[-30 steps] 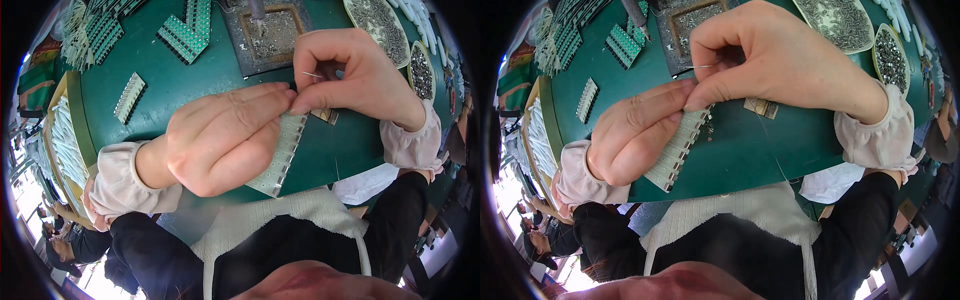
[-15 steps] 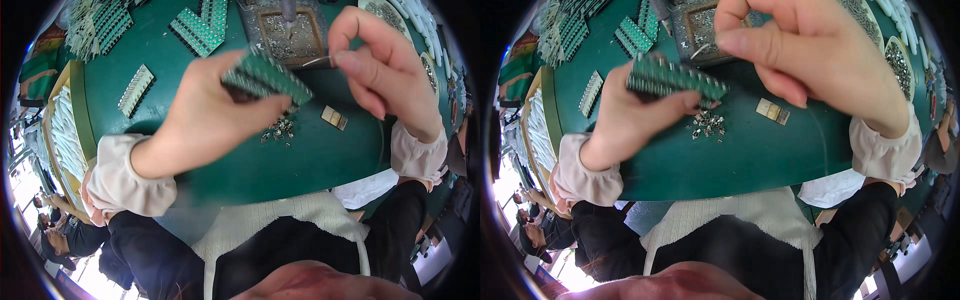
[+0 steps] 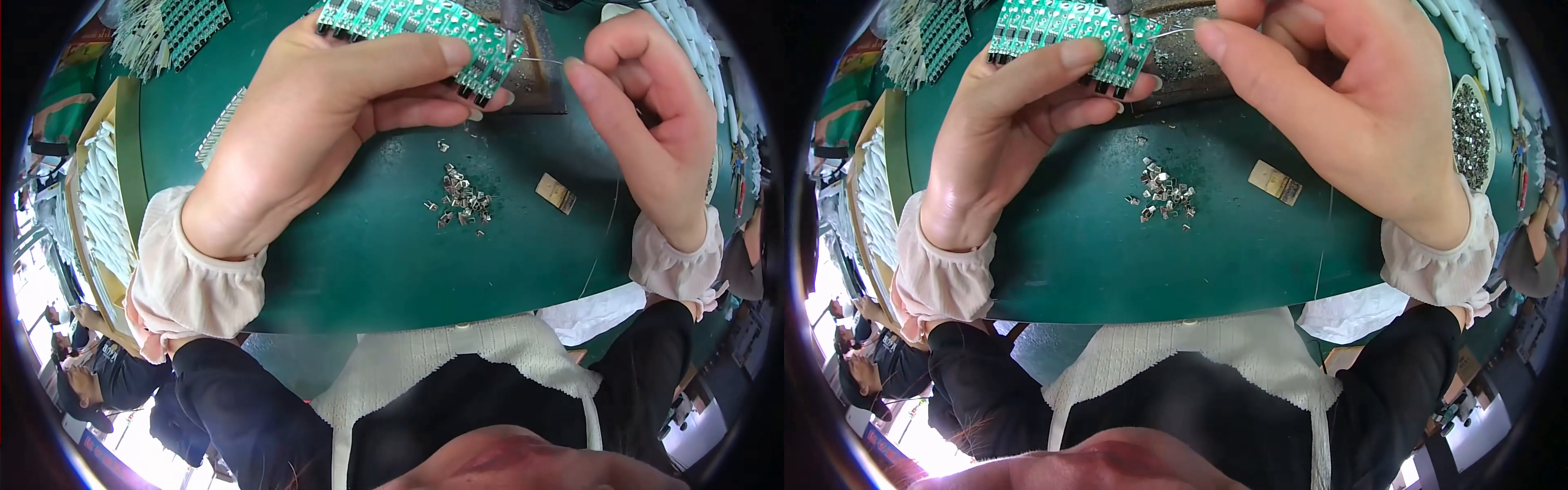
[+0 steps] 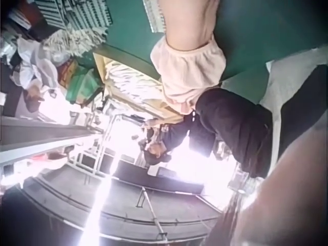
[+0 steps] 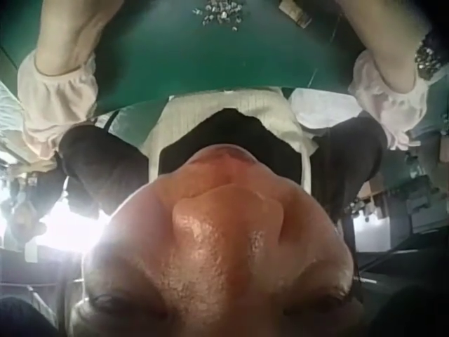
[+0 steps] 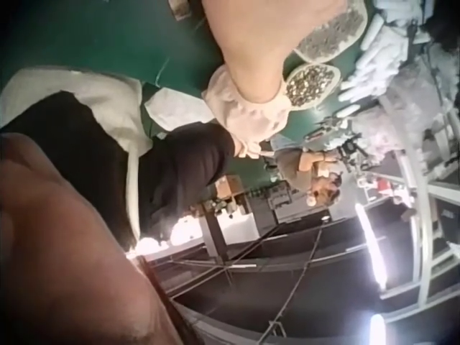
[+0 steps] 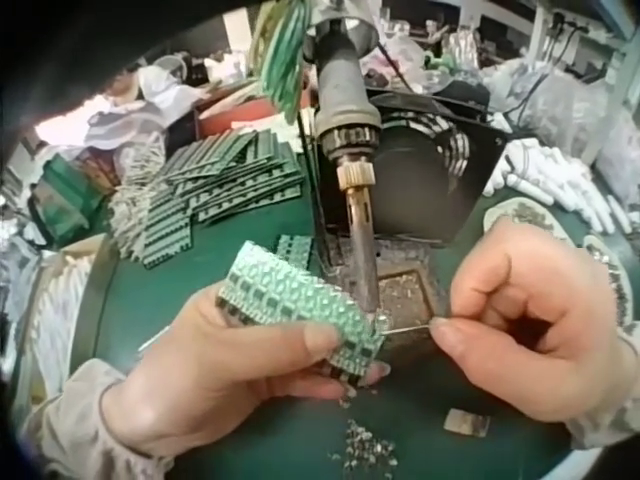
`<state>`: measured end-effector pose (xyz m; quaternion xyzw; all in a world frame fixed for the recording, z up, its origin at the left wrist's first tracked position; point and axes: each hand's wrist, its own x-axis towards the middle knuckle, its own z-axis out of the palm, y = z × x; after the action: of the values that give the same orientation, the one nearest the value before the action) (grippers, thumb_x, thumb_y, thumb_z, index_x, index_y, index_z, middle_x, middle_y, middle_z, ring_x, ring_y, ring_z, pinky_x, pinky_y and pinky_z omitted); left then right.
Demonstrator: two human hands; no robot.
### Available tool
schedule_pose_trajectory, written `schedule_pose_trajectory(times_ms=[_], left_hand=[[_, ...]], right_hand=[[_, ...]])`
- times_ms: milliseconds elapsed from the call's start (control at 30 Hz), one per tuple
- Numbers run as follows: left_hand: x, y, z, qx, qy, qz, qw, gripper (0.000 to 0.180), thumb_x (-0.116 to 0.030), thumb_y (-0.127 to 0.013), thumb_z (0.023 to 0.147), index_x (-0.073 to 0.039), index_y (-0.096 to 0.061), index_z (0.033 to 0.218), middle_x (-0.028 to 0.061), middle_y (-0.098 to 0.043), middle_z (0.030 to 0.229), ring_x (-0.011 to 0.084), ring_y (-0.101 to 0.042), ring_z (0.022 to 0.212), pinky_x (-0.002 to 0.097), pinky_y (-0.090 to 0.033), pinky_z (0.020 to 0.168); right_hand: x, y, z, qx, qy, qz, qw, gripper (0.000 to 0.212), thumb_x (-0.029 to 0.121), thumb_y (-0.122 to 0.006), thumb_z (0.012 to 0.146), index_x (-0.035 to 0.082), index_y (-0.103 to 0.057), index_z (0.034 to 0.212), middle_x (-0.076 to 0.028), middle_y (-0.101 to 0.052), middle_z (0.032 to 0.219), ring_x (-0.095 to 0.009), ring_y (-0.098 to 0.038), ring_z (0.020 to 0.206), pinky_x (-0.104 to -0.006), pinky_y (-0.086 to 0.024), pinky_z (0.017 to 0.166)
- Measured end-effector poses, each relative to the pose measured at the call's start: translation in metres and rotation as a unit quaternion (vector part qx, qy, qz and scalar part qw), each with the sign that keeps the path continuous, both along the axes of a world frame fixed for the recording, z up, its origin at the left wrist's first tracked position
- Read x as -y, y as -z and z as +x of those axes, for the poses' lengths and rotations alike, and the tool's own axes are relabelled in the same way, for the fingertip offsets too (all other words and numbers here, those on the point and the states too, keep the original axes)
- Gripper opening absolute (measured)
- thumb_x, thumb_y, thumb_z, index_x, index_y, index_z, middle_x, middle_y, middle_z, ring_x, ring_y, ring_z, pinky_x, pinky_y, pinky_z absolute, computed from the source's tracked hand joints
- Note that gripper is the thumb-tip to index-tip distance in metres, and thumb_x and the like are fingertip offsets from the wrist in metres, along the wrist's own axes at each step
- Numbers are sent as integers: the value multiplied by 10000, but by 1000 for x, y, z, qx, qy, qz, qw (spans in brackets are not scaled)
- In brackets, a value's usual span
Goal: Manually assembling small metallic components and needles onto green electronic circuit strips at a factory workstation.
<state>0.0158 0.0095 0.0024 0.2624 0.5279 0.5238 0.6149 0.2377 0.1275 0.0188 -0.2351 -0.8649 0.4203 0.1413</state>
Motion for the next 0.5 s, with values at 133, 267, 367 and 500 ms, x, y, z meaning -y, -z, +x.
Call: schedule_pose_trajectory(times_ms=[133, 267, 367, 500], left_hand=[[4, -1, -4, 10, 2, 31, 999, 296, -127, -595, 976, 47, -622, 1213, 155, -710, 1104, 289, -723, 979, 265, -620, 802], [5, -4, -2, 19, 5, 34, 999, 296, -129, -590, 980, 44, -619, 1219, 155, -709, 1106, 290, -724, 978, 265, -620, 800], [5, -6, -3, 8, 1, 28, 1000, 297, -133, -582, 985, 46, -618, 1219, 157, -710, 1101, 287, -724, 976, 262, -620, 798], [5, -7, -2, 7, 13, 45, 999, 304, -142, -576, 991, 51, -619, 1222, 158, -713, 1091, 279, -725, 978, 255, -618, 800]], right_hand=[[1, 0, -1, -28, 9, 19, 999, 80, 35, -607, 957, 45, -528, 961, 61, -466, 711, 14, -392, 599, -173, -261, 532], [0, 2, -3, -53, 19, 37, 998, 80, 28, -613, 950, 41, -534, 956, 56, -471, 730, 11, -396, 611, -175, -265, 538], [-1, 4, -6, -74, 22, 49, 996, 81, 22, -617, 944, 38, -539, 951, 51, -475, 744, 9, -400, 620, -176, -268, 542], [-22, -30, -9, 57, -123, 73, 988, 133, 126, -561, 1017, 15, -490, 1032, -38, -566, 604, -54, -437, 488, -197, -275, 451]])
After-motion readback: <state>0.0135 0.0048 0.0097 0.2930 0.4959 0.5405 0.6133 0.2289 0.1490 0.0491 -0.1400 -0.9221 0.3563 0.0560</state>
